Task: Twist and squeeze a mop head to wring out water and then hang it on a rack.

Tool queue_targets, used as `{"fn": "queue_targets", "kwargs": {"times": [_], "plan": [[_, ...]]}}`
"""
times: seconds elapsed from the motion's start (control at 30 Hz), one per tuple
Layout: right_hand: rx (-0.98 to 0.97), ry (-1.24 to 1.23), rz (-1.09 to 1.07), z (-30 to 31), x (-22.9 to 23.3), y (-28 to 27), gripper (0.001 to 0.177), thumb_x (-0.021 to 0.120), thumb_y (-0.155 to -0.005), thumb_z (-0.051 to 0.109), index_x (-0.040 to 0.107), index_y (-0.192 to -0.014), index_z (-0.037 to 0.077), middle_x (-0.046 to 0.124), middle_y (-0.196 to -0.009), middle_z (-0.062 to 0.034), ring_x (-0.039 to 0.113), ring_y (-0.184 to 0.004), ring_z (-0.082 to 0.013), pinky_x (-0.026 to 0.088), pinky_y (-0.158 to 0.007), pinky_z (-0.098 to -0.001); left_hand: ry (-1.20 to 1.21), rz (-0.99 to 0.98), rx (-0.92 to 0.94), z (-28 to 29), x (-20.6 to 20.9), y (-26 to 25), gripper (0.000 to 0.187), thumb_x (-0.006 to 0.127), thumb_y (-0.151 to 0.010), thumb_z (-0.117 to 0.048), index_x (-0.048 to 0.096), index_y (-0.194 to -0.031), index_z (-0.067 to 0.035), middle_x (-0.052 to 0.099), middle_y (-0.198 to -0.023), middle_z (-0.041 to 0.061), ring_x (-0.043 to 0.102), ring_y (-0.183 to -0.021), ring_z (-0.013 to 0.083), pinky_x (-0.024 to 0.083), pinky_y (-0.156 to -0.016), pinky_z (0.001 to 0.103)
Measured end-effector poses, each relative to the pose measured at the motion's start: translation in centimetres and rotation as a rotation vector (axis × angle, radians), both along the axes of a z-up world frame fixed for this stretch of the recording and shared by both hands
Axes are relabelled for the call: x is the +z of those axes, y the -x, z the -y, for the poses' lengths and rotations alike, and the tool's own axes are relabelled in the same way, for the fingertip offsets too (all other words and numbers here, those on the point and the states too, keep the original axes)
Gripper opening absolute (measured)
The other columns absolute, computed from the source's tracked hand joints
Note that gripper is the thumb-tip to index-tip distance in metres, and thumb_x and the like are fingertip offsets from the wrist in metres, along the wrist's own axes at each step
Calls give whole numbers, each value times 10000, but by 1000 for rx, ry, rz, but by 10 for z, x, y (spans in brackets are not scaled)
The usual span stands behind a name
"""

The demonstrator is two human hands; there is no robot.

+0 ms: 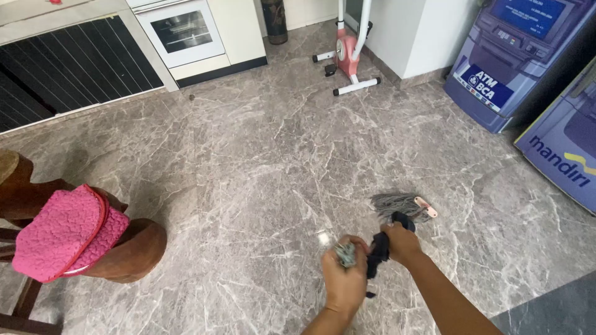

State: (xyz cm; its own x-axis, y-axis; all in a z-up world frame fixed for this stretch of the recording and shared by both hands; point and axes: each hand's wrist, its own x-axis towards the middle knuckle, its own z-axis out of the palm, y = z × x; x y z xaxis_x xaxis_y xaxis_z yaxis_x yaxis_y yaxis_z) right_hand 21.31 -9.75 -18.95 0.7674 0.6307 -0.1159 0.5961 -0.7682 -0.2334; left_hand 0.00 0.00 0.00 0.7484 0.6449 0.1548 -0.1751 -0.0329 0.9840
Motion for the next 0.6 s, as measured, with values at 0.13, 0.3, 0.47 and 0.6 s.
{"fn": "queue_targets", "kwargs": {"times": [0.13, 0.3, 0.47, 0.6], "plan": [[-2, -27, -59, -47, 56, 39, 341, 762, -785, 235, 694, -1119, 224, 648, -1143, -150, 693, -976, -385, 557, -849, -474, 183, -228, 105, -36, 68, 20, 167, 591, -926, -17, 673, -780, -23, 572, -591, 17, 492, -516, 84, 354, -474, 299], [225, -177, -109, -125, 72, 81, 130, 701, -787, 145, 711, -916, 149, 718, -939, -97, 702, -931, -346, 539, -792, -472, 180, -247, 326, -76, 124, 68, 200, 567, -930, -55, 666, -759, -21, 482, -512, 1, 429, -457, 80, 317, -436, 313], [464, -233, -168, -219, 79, 150, 145, 733, -760, 244, 719, -862, 142, 720, -926, -117, 698, -927, -351, 538, -795, -471, 53, -278, 519, -108, 137, 141, 196, 563, -931, -69, 688, -785, -32, 511, -536, -1, 443, -493, 75, 349, -459, 315], [694, -464, -220, -291, 76, 218, 270, 755, -743, 342, 700, -899, 129, 640, -962, -217, 666, -899, -397, 536, -748, -492, -1, -267, 656, -135, 139, 199, 167, 582, -905, -63, 692, -784, -28, 533, -547, 7, 491, -512, 85, 394, -467, 314]]}}
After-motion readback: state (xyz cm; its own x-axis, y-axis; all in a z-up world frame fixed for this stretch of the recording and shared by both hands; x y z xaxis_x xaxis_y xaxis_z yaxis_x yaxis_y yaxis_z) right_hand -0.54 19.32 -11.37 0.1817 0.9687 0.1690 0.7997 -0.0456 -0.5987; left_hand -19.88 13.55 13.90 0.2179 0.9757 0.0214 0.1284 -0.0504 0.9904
